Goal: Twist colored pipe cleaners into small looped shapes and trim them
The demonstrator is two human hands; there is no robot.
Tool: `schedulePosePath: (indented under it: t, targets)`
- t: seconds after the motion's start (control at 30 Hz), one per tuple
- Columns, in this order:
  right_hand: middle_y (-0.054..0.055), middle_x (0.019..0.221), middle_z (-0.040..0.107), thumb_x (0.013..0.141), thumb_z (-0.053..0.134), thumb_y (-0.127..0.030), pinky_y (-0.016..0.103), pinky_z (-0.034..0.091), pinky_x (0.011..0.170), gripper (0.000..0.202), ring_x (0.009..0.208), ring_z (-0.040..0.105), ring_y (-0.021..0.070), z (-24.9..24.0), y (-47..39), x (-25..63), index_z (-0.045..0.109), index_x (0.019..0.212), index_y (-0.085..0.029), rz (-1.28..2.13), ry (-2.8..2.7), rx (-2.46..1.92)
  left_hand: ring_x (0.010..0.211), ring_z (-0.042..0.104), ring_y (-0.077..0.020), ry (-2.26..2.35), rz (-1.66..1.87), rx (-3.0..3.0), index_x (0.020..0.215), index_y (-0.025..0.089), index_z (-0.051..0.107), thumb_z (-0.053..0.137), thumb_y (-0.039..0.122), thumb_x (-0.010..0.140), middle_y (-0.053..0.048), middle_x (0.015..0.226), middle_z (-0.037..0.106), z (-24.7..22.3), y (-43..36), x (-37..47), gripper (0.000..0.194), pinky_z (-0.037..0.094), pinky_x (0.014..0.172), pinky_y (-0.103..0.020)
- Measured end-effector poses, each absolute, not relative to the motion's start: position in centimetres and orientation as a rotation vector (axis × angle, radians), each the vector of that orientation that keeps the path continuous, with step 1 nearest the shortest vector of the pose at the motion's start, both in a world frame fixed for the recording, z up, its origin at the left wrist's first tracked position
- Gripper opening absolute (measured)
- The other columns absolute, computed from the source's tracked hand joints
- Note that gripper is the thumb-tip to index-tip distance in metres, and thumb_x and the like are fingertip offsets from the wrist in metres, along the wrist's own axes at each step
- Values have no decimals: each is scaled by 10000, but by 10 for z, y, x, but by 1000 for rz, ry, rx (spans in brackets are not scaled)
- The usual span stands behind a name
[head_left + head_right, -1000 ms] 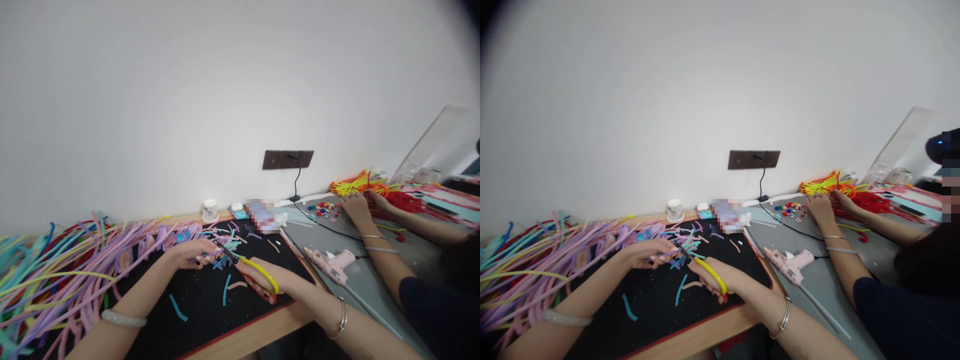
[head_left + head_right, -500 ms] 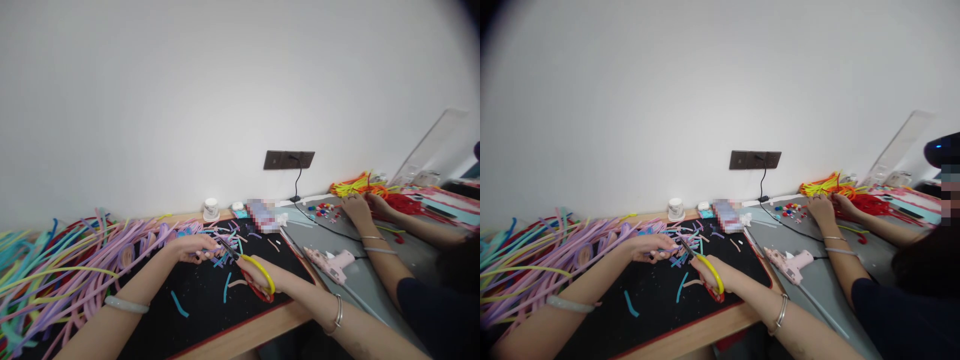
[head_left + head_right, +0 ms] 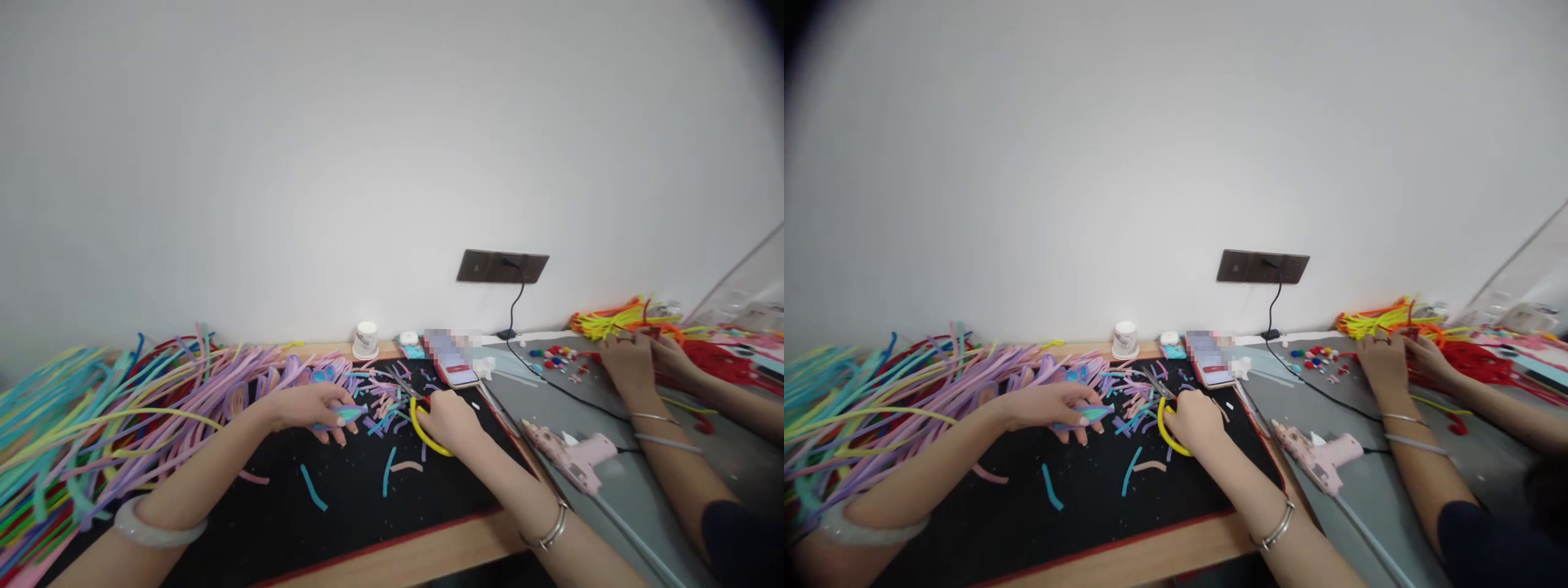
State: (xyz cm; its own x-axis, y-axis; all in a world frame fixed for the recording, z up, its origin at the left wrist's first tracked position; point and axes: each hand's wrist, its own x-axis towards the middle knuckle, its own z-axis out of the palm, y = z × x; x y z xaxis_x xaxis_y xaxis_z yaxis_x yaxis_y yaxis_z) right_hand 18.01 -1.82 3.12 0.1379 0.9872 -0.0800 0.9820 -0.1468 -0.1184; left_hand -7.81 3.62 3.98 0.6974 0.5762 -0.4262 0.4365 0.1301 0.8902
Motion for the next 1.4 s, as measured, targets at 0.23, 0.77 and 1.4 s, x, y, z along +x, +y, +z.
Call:
schedulePosePath:
  t: [0.23,0.77,1.4]
  targets:
    - [174,953,682,791,619,-344,323,458,691,255,903,660,304,45,-22,169,664,906,-121,151,-2075,-2285,731,712,-186,868,96,1586,914,185,627,690,394,710,-57,901,732,49,26,-75,300,496,582,-225]
    - [-31,490,440,889,393,-269,191,283,408,300,415,358,90,21,-46,140,500,622,-184,1279,-1608,-1309,728,681,-156,960,579,1586,1005,170,582,490,531,854,-55,905,684,64,4,-67,403,498,574,-225]
    - [-46,411,414,826,399,-151,200,278,421,304,398,405,94,16,-56,108,477,534,-185,1198,-1498,-1373,515,345,-120,1079,783,2075,567,196,373,347,456,931,50,506,358,34,1,-56,448,265,537,-257]
